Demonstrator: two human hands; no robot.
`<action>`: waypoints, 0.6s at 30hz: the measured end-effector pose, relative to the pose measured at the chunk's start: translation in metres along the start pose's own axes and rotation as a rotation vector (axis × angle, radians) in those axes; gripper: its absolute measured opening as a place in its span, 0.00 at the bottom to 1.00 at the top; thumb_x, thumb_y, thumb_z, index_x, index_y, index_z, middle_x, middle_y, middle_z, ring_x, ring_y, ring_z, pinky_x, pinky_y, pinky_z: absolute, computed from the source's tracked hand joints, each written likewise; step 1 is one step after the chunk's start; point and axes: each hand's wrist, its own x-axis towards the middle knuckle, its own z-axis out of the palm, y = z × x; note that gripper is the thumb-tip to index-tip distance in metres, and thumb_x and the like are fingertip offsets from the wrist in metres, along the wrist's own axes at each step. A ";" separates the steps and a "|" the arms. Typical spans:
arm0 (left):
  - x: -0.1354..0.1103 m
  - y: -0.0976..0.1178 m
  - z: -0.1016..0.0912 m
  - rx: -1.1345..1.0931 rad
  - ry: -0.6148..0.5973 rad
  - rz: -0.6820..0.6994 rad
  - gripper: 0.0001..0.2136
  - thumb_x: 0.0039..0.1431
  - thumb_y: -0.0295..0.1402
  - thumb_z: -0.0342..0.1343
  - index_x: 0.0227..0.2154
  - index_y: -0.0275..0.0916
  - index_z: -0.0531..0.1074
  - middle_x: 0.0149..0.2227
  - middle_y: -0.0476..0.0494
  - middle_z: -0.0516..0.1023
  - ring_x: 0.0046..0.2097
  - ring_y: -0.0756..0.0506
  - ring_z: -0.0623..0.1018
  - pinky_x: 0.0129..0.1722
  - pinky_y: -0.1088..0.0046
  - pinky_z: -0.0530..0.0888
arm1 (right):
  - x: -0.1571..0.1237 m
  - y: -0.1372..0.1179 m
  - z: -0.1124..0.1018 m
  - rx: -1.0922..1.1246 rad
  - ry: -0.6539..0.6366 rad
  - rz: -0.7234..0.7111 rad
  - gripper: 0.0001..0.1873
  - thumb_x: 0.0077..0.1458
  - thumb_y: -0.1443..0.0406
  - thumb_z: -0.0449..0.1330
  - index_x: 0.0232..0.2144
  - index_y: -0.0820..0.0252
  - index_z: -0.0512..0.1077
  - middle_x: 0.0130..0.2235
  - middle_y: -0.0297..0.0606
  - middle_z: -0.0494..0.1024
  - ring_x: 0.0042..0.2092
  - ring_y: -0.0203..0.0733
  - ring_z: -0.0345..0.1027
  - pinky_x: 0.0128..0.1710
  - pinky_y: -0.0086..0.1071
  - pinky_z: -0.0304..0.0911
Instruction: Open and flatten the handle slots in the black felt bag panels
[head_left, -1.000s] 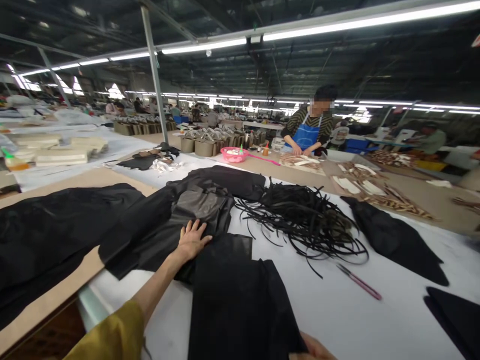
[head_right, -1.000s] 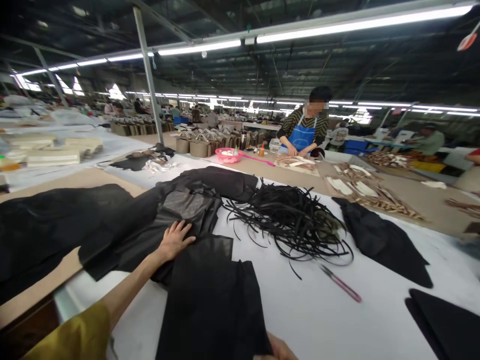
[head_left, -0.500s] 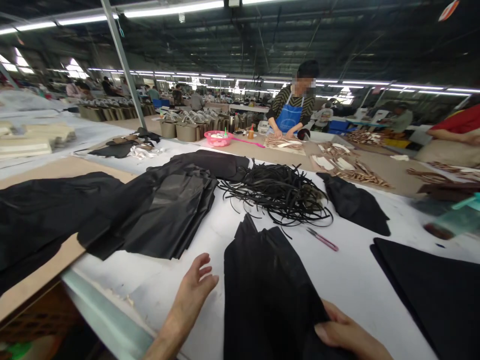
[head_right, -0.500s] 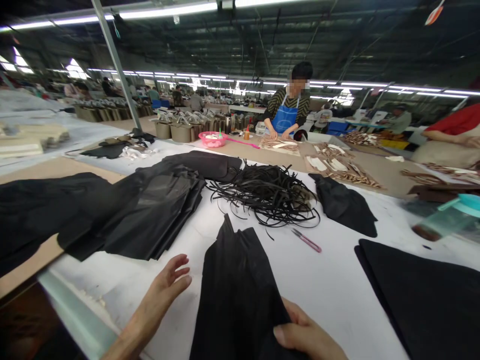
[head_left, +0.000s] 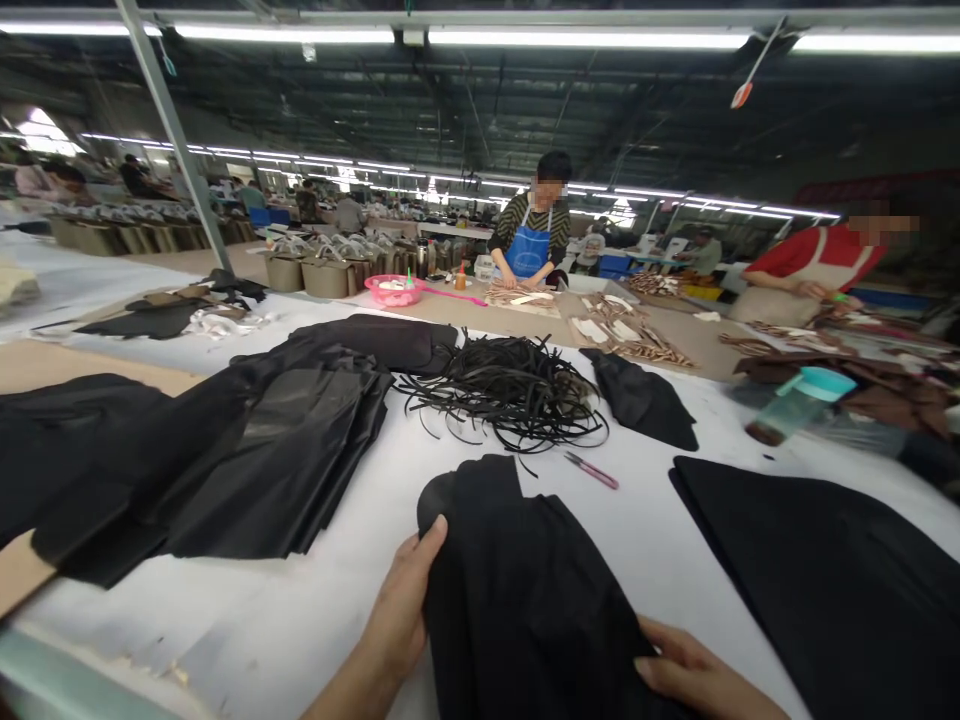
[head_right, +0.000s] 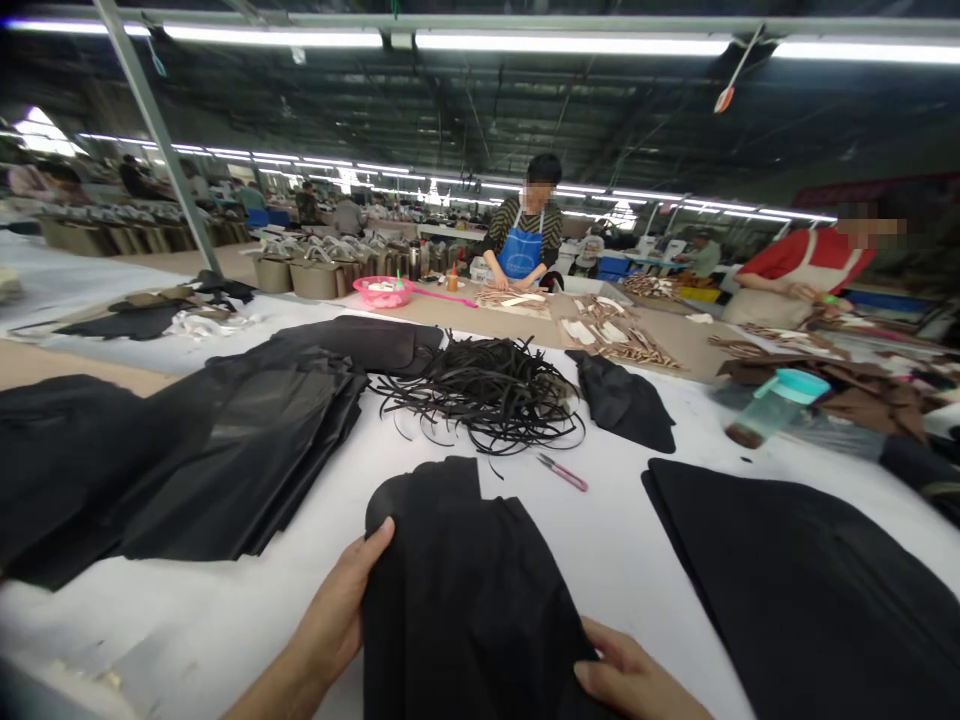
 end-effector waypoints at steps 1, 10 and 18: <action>0.000 -0.002 0.003 0.027 -0.018 0.012 0.19 0.53 0.40 0.59 0.43 0.32 0.72 0.41 0.36 0.78 0.46 0.39 0.76 0.50 0.64 0.71 | 0.001 -0.001 -0.001 -0.167 0.146 -0.001 0.32 0.39 0.49 0.58 0.44 0.63 0.71 0.25 0.38 0.75 0.29 0.47 0.70 0.34 0.39 0.64; -0.010 -0.020 0.023 0.376 -0.041 0.177 0.21 0.49 0.46 0.59 0.39 0.33 0.75 0.39 0.38 0.79 0.46 0.37 0.74 0.50 0.62 0.68 | 0.007 -0.086 0.100 -0.579 0.485 -0.383 0.27 0.49 0.54 0.58 0.51 0.54 0.63 0.51 0.38 0.69 0.49 0.46 0.64 0.48 0.36 0.62; -0.015 -0.016 0.029 0.607 -0.095 0.159 0.21 0.52 0.49 0.55 0.35 0.34 0.76 0.33 0.42 0.77 0.37 0.41 0.74 0.36 0.70 0.71 | 0.030 -0.098 0.120 -0.718 0.511 -0.512 0.16 0.58 0.65 0.46 0.45 0.58 0.68 0.44 0.40 0.73 0.44 0.43 0.67 0.44 0.34 0.60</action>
